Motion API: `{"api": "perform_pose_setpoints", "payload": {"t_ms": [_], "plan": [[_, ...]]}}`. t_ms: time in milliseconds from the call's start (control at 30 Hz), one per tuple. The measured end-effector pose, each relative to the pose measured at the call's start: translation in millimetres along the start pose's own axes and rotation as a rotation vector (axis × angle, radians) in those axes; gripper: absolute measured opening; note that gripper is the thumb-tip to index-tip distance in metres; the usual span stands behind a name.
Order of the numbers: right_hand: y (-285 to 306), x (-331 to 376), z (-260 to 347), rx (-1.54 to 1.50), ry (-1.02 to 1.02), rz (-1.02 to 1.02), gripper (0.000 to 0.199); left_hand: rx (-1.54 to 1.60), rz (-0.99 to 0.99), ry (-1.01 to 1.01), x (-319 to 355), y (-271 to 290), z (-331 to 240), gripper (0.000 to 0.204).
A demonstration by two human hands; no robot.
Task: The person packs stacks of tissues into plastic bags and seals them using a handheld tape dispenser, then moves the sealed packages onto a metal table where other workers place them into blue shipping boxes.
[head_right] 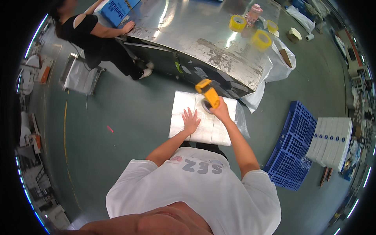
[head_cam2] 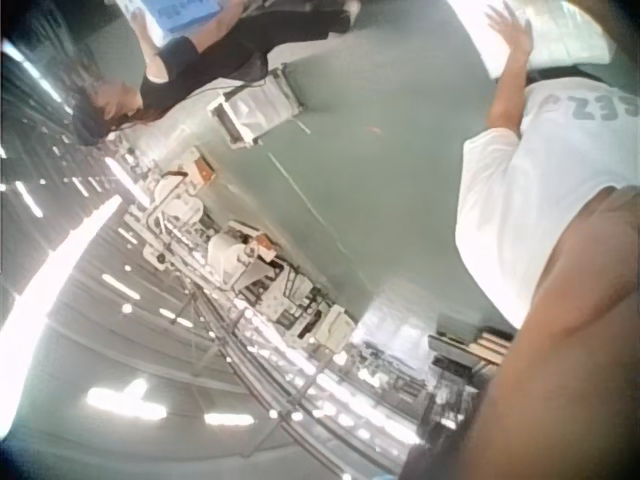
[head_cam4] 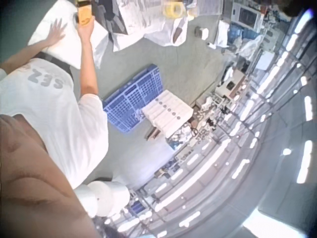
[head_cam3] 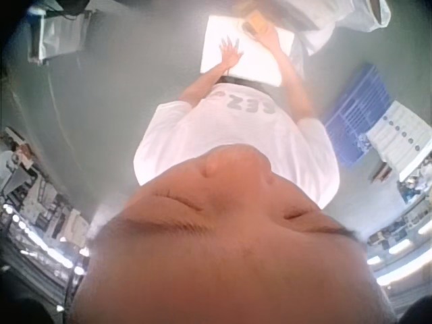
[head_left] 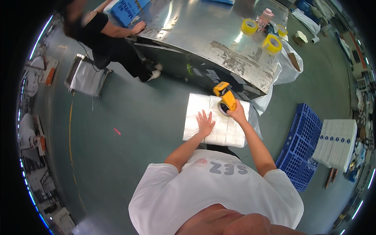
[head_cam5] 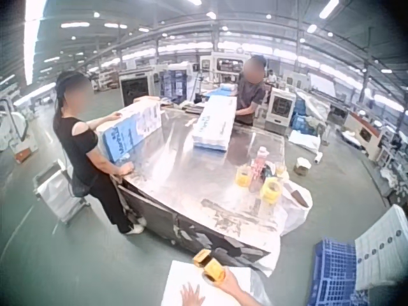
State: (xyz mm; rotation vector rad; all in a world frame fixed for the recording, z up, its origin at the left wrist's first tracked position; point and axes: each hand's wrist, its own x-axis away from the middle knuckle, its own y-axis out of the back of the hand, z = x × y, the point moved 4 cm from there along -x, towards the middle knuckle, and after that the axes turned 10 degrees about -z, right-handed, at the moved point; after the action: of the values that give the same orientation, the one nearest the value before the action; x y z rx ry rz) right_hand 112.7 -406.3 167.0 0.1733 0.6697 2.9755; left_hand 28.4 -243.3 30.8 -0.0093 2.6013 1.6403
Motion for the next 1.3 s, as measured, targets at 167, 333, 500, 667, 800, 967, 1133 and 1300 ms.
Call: {"api": "perform_pose_setpoints", "payload": {"t_ms": [167, 333, 500, 667, 800, 967, 1133, 1300], "plan": [[-63.4, -2.6, 45.9, 0.058, 0.39, 0.153, 0.043, 0.289, 0.131, -0.001, -3.0, 33.6, 9.9, 0.056], [-78.5, 15.6, 64.2, 0.008, 0.44, 0.205, 0.035, 1.347, -0.278, 0.533, -26.5, 124.9, 77.9, 0.037], [-80.8, 23.6, 91.3, 0.139, 0.666, 0.199, 0.036, 1.456, -0.129, 0.49, -49.6, 223.4, 67.0, 0.033], [-95.0, 28.1, 113.5, 0.254, 0.752, 0.242, 0.034, 1.386, -0.053, 0.586, -55.1, 214.9, 89.8, 0.022], [-118.8, 27.5, 151.8, 0.492, 0.638, 0.442, 0.032, 1.284, -0.102, 0.725, -60.1, 181.4, 149.1, 0.016], [-104.4, -0.2, 171.0, 0.777, 0.491, 0.645, 0.034, 1.318, -0.237, 0.901, -51.8, 131.0, 289.6, 0.014], [-44.4, -17.7, 92.6, 0.916, 0.334, 0.655, 0.038, 1.289, -0.032, 0.966, -76.5, 55.3, 279.4, 0.012], [-16.9, -17.1, 29.0, 0.938, 0.28, 0.668, 0.041, 1.181, -0.109, 1.004, -61.4, -76.6, 243.1, 0.023]]}}
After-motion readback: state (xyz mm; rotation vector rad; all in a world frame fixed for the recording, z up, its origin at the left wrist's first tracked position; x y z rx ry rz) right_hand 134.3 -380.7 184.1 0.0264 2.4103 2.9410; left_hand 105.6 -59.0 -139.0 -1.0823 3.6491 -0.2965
